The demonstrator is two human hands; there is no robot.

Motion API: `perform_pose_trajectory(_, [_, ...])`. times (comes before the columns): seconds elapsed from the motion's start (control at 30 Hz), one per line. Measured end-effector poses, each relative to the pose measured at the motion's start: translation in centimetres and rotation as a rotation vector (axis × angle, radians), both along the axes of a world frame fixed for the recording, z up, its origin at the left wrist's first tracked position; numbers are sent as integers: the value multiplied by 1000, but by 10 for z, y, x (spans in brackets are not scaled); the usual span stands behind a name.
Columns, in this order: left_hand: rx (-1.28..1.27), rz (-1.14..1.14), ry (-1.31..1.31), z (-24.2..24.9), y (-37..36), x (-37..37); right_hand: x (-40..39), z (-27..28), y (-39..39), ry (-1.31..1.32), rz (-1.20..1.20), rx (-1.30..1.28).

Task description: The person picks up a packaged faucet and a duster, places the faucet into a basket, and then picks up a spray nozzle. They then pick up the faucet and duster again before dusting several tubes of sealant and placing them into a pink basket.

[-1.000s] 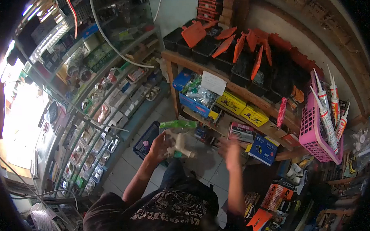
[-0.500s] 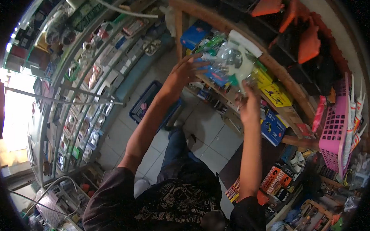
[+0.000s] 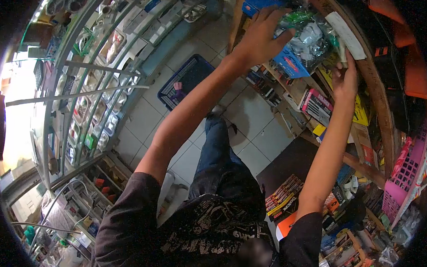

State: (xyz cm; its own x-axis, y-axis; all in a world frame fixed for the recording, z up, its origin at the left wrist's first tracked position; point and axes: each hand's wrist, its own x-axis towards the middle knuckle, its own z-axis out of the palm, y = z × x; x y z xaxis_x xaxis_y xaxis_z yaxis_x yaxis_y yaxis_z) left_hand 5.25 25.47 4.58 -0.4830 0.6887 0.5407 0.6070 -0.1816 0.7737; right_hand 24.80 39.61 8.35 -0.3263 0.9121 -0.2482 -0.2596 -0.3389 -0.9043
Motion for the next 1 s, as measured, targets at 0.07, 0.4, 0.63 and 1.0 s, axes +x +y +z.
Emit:
perform_pose_trajectory(0.07, [5,-31,-2,-11,32,-8,-1,-3,16,-29,-18,15])
perform_pose_trajectory(0.4, [-523,-184,-17,-22,123,-89,9,-23,59,-86,64,25])
perform_pose_trajectory(0.63, [-704,-292,-89,15,106,-93,1,-27,65,-158,117,178])
perform_pose_trajectory(1.0, [-466,-18,323,-18,120,-70,-12,-22,44,-699,-183,430])
